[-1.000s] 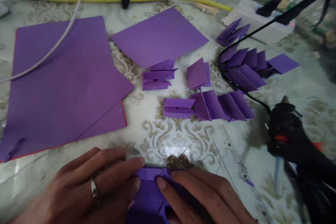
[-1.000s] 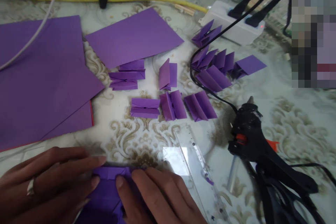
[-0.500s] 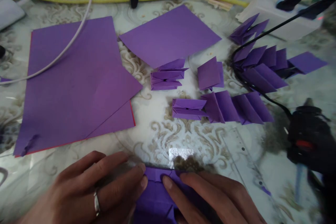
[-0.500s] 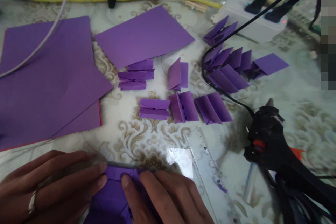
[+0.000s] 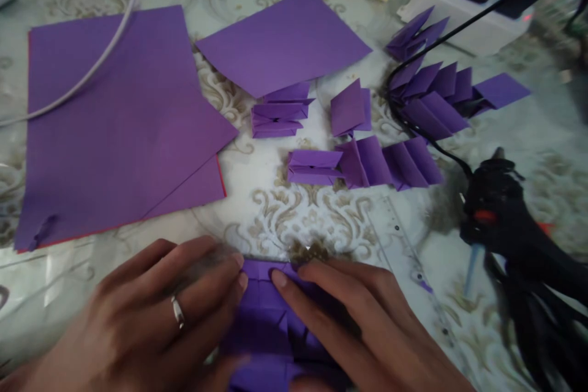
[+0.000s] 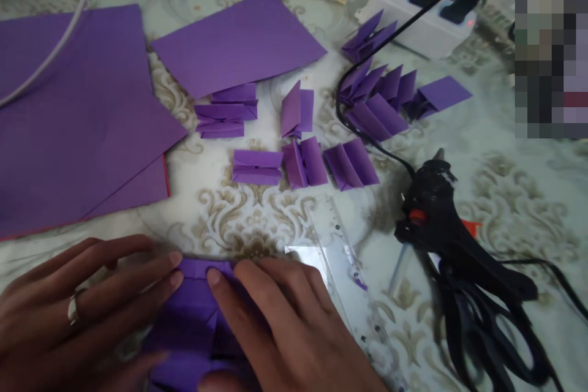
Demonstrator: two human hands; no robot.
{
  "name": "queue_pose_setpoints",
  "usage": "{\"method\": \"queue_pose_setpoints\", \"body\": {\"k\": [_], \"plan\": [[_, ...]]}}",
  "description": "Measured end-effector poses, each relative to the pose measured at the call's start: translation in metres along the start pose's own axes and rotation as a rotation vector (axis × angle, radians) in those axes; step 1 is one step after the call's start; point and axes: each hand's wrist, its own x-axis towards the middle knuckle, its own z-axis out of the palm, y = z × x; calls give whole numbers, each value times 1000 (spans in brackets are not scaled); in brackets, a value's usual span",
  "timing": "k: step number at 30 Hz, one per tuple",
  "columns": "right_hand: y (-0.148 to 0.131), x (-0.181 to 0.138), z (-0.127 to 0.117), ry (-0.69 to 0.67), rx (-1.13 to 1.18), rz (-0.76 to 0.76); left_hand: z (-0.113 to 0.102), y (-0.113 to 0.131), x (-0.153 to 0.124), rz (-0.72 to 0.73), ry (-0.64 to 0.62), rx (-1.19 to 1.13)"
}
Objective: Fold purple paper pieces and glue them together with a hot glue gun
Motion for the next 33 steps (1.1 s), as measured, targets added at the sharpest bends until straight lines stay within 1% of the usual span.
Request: {"method": "queue_pose_setpoints", "body": {"k": [1, 3, 6, 13, 19, 28, 33], "plan": [[-1, 1, -3, -11, 29, 19, 0, 2, 4, 7, -28, -1], [-3, 3, -6, 23, 87, 52, 0, 5, 11, 14, -27, -16], [-6, 5, -6, 12, 146, 82, 0, 10, 18, -15, -5, -20], [-11, 9, 1, 102, 194, 113, 4, 9, 15, -18, 17, -21], [-13, 10, 4, 139, 194, 129, 6, 3, 13, 20, 45, -35], [-13, 10, 4, 134, 110, 105, 10, 2, 5, 60, 88, 83], [-12, 8, 7, 171, 75, 74, 12, 0, 4, 53, 63, 67]]}}
